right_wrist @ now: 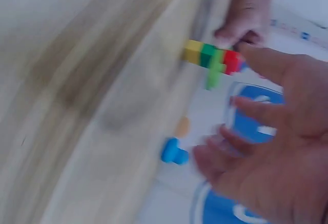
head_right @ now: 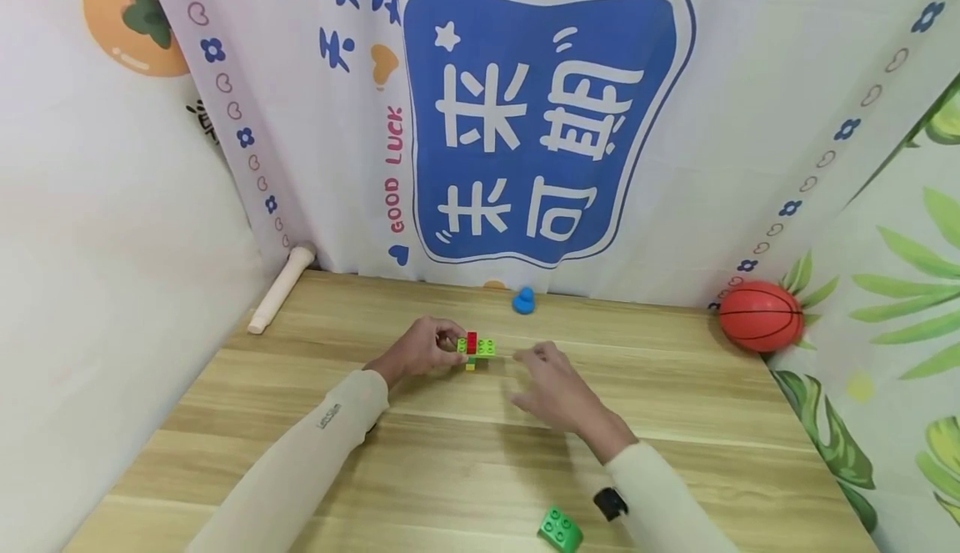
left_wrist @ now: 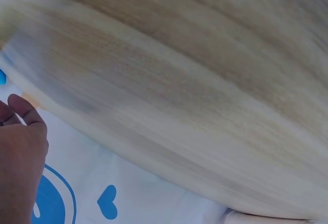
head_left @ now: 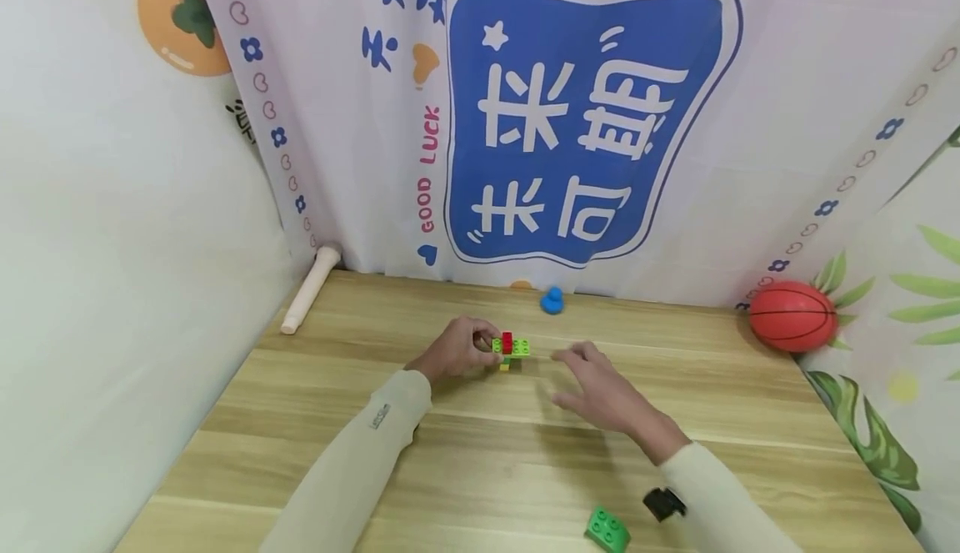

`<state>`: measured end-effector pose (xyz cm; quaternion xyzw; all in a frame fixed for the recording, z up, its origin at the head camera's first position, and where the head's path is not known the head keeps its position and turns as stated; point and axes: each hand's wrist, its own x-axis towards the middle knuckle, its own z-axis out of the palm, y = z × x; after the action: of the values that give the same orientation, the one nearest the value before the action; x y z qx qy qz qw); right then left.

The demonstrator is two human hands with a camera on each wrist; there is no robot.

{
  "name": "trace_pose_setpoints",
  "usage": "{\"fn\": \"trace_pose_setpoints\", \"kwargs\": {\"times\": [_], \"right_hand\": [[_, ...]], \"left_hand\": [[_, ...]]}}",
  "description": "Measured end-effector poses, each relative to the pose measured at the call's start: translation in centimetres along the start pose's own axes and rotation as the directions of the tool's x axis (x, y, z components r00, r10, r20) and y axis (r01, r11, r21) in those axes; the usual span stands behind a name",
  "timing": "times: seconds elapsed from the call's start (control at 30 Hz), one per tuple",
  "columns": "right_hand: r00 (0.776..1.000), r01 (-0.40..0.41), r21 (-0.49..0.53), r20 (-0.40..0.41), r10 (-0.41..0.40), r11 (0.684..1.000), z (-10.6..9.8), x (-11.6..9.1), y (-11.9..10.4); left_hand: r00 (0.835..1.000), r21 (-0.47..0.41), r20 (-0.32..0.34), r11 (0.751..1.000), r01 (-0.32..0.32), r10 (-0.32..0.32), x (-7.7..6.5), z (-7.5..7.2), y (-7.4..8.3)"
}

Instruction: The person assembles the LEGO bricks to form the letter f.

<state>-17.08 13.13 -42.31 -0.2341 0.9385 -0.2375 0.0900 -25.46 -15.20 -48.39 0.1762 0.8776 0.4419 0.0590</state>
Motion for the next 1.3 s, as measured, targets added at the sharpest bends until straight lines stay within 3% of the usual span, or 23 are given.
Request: {"fn": "trace_pose_setpoints", "kwargs": {"times": [0.1, 0.23, 0.5, 0.77, 0.97, 1.2, 1.3], "right_hand": [[0.986, -0.094, 0.003, 0.142, 0.093, 0.996, -1.4, -3.3, 0.0], [0.941, -0.187, -0.024, 0.282, 0.186, 0.982, -2.0, -6.8, 0.5], [0.883, -0.239, 0.004, 0.418, 0.216, 0.971, -0.5, -10.4, 1.8], [0.866, -0.314, -0.001, 0.41, 0.287, 0.95, 1.7, -11.2, 0.3], [0.848, -0.377, 0.088, 0.433, 0.305, 0.922, 2.6, -11.6, -0.8], [0.849, -0.351, -0.067, 0.397, 0.348, 0.934, 3.3, -11.1, -1.3], [0.853, -0.347, -0.087, 0.384, 0.353, 0.934, 3.4, -11.0, -1.4]], "left_hand": [[1.0, 0.006, 0.0, 1.0, 0.003, -0.003, 0.1, -0.1, 0.0], [1.0, 0.01, 0.0, 1.0, 0.0, 0.0, 0.2, -0.2, 0.1], [1.0, 0.003, 0.012, 1.0, 0.01, -0.01, 0.2, -0.3, 0.1], [1.0, 0.003, 0.008, 1.0, 0.013, -0.013, 0.2, -0.1, 0.1], [1.0, -0.007, 0.007, 1.0, 0.017, -0.017, 0.0, 0.0, 0.1], [1.0, -0.011, 0.003, 1.0, 0.007, -0.007, -0.1, 0.0, 0.1], [1.0, -0.014, 0.002, 1.0, 0.007, -0.007, 0.0, 0.1, 0.0]]}}
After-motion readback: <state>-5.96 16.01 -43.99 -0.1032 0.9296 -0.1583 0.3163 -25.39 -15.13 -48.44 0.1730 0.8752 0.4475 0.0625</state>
